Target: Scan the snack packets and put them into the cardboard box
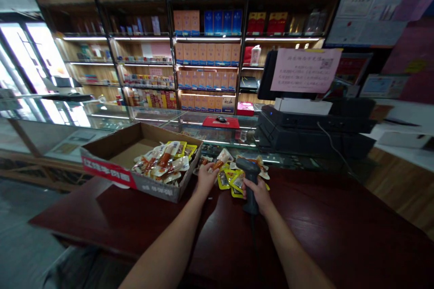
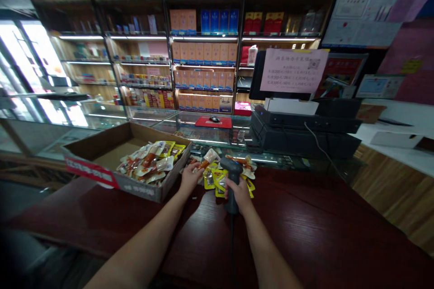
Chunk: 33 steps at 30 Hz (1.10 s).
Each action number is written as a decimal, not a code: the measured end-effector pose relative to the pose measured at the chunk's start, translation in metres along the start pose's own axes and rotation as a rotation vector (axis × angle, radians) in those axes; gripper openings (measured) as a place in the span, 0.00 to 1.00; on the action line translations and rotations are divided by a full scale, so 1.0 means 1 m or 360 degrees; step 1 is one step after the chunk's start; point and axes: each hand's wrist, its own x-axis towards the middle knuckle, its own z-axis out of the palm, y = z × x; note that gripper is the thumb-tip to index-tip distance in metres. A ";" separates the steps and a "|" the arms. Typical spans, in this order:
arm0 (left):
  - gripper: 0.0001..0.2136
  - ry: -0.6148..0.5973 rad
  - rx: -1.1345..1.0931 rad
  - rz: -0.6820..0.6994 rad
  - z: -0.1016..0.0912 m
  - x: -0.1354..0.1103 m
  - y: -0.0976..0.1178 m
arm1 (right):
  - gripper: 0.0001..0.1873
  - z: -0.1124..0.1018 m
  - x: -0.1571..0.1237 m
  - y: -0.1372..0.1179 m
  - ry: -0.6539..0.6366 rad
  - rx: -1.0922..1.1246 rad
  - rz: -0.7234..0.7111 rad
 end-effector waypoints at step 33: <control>0.10 0.0498 0.0635 0.0999 -0.094 0.026 0.066 | 0.14 0.091 0.002 -0.029 -0.0369 0.0024 -0.0093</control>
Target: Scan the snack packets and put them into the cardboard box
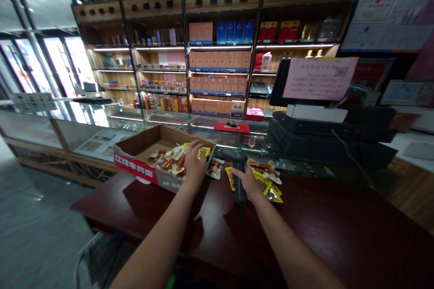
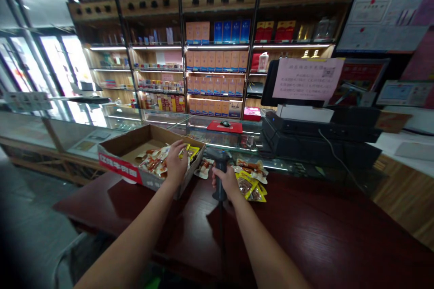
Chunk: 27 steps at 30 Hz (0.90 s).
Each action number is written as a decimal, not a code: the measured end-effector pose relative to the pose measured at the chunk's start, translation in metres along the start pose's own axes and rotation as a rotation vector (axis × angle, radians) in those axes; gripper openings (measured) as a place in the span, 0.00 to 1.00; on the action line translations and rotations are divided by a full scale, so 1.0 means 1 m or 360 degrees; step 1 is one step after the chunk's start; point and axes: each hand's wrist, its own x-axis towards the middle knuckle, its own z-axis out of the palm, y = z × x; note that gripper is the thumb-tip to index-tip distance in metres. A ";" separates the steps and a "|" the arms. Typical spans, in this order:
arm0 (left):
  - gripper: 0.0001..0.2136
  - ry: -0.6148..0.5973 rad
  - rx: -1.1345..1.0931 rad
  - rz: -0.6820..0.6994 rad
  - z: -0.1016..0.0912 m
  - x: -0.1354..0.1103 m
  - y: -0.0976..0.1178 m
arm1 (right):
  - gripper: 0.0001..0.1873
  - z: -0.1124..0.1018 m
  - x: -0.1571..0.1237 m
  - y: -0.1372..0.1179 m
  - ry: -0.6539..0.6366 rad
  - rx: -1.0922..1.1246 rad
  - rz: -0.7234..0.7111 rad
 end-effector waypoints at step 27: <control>0.12 -0.0977 0.0298 -0.0870 0.093 -0.075 -0.039 | 0.18 -0.099 -0.024 0.030 0.0378 0.0040 0.0072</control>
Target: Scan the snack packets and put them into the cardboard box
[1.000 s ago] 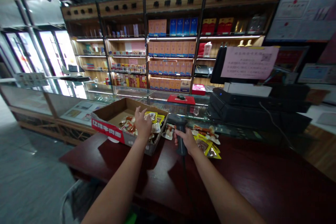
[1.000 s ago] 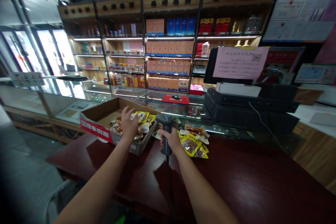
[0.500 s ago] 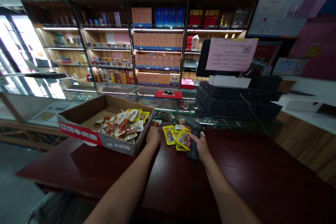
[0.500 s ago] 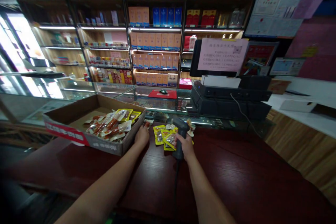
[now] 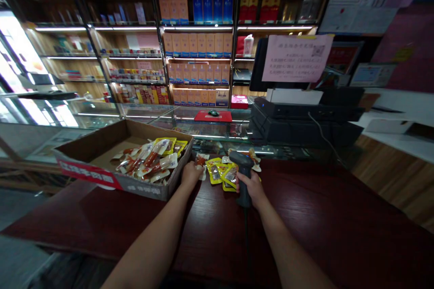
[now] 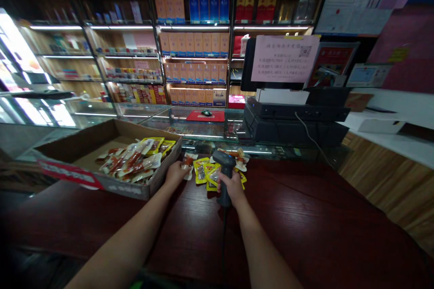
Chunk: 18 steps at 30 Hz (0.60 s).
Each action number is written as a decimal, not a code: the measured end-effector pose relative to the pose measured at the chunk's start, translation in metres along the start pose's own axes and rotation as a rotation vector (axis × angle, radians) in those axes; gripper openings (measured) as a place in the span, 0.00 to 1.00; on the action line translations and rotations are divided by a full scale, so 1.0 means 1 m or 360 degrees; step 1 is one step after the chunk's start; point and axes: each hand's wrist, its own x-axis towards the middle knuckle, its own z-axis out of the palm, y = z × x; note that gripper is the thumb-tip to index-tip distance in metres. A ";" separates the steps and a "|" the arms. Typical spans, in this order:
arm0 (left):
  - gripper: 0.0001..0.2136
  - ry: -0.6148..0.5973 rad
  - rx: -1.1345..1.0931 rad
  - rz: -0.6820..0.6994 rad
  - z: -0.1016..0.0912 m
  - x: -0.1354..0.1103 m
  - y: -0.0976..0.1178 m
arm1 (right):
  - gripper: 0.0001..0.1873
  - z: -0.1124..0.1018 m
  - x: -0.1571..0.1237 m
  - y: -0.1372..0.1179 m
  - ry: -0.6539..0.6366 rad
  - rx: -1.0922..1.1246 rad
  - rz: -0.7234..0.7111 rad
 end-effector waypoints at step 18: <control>0.10 -0.0641 -0.2298 -0.0500 0.010 -0.020 0.050 | 0.19 0.002 -0.005 0.000 -0.0202 -0.0021 0.0059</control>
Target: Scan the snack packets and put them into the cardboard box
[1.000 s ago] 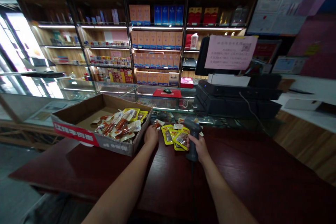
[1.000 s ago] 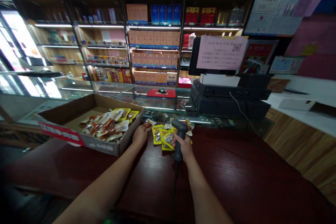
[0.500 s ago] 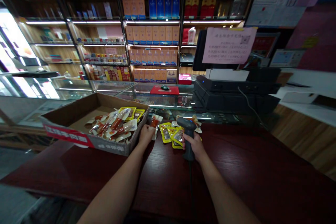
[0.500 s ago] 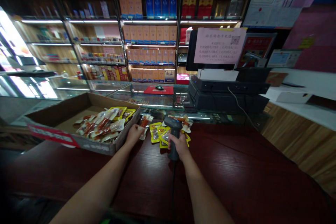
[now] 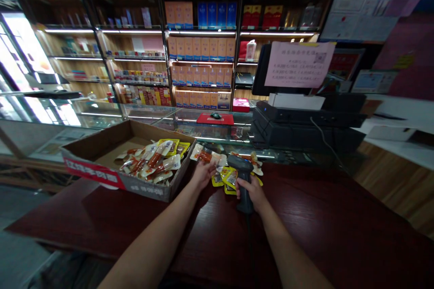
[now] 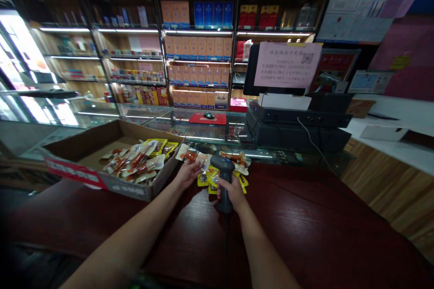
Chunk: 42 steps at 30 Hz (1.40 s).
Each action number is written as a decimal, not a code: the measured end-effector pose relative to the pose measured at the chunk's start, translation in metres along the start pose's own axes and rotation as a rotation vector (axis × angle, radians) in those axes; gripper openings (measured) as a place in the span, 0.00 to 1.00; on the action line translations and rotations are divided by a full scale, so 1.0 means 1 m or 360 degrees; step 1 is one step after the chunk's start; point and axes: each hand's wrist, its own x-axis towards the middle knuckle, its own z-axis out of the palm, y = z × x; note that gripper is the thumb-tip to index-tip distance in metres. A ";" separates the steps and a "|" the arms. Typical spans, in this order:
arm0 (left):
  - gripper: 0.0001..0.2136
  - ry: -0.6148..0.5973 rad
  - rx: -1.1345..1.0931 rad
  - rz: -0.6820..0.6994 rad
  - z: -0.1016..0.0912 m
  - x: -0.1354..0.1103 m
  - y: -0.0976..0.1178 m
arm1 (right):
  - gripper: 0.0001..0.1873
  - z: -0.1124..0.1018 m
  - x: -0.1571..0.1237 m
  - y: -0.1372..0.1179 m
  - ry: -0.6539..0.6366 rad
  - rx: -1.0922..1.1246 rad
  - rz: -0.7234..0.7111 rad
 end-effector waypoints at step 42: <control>0.18 -0.0057 0.0057 0.0516 0.015 -0.013 0.036 | 0.16 0.046 0.001 -0.018 0.0021 -0.0099 -0.0037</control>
